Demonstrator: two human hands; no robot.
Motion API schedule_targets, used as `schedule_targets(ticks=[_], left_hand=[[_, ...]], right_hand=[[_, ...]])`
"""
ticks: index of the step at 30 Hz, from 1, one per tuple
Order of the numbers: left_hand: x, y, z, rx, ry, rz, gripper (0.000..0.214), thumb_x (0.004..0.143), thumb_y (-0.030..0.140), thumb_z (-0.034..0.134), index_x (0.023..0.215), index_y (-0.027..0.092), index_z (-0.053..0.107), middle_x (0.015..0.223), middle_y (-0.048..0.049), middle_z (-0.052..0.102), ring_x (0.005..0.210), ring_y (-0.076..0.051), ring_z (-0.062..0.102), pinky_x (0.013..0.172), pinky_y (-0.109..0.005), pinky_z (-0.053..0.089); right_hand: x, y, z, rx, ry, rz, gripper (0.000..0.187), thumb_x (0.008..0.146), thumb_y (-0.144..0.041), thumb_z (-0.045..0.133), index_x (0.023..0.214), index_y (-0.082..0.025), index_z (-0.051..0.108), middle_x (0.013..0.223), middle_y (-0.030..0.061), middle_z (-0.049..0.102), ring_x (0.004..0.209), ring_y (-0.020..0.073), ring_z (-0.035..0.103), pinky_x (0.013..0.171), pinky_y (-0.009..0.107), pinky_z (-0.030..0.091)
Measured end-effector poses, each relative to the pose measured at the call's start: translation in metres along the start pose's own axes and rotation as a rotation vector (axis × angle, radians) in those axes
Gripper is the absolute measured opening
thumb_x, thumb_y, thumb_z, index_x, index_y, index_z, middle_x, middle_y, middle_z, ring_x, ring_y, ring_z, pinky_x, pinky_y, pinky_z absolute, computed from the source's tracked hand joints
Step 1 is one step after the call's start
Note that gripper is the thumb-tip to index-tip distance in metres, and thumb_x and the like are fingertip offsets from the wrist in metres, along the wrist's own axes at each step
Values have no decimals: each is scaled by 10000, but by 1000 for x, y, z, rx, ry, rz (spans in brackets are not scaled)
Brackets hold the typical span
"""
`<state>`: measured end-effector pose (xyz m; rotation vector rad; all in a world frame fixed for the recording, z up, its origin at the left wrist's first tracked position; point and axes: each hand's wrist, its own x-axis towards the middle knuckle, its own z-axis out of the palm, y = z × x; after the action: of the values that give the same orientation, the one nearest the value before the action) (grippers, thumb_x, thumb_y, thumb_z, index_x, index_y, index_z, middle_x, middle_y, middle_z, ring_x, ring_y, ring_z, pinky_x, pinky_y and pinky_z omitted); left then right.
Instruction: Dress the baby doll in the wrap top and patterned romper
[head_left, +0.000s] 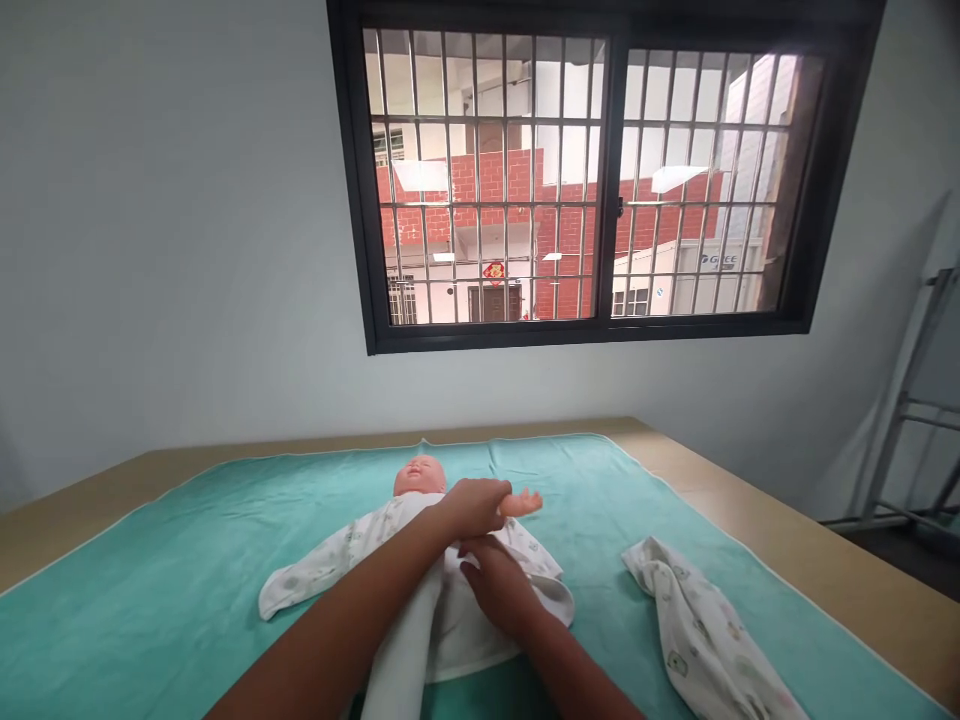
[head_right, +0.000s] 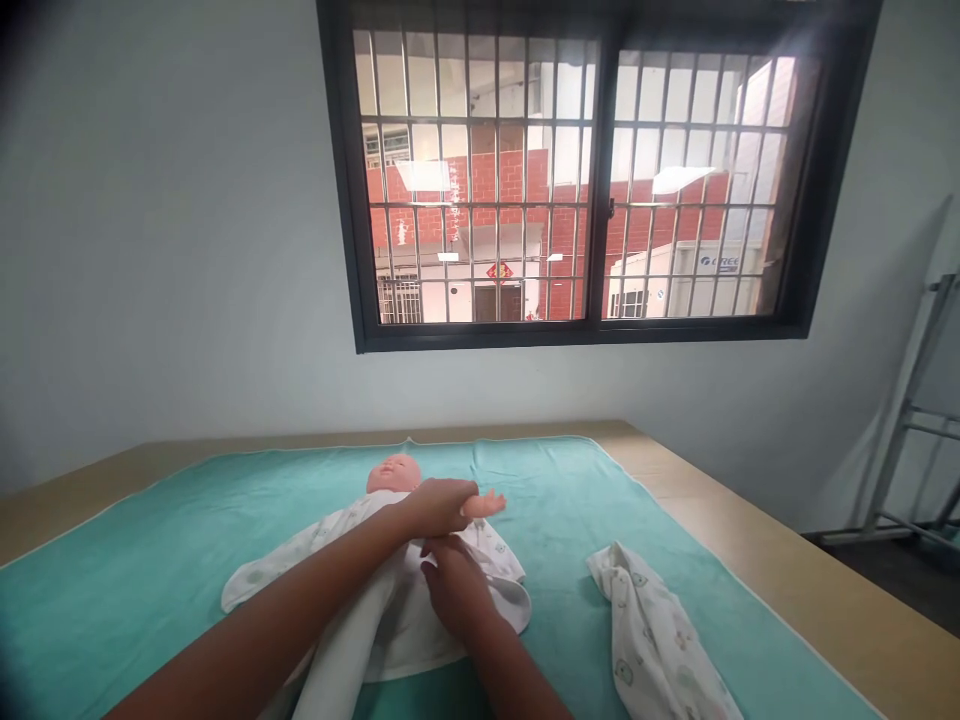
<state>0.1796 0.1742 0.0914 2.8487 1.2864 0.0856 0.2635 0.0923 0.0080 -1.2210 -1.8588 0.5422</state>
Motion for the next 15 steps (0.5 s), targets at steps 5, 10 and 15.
schedule_targets(ticks=[5,10,15], left_hand=[[-12,-4,-4,-43,85,-47,161,839,372,472,884,248,565,834,5,677,711,-190,622,601,-272,385],[-15,4,2,-61,111,-69,204,855,417,455,860,243,561,817,0,670,709,-183,625,596,-262,378],[-14,3,5,-30,131,-54,144,817,327,499,916,245,564,889,-15,683,758,-203,633,617,-266,388]], right_hand=[[6,23,-15,-516,138,191,306,745,-174,623,1048,-212,635,1104,129,629,1081,331,513,870,440,366],[11,41,-25,-226,219,302,72,809,-263,564,773,-217,606,868,65,655,912,252,577,798,364,355],[20,52,-48,491,481,379,307,819,-503,514,712,-217,551,738,25,628,734,204,567,680,316,401]])
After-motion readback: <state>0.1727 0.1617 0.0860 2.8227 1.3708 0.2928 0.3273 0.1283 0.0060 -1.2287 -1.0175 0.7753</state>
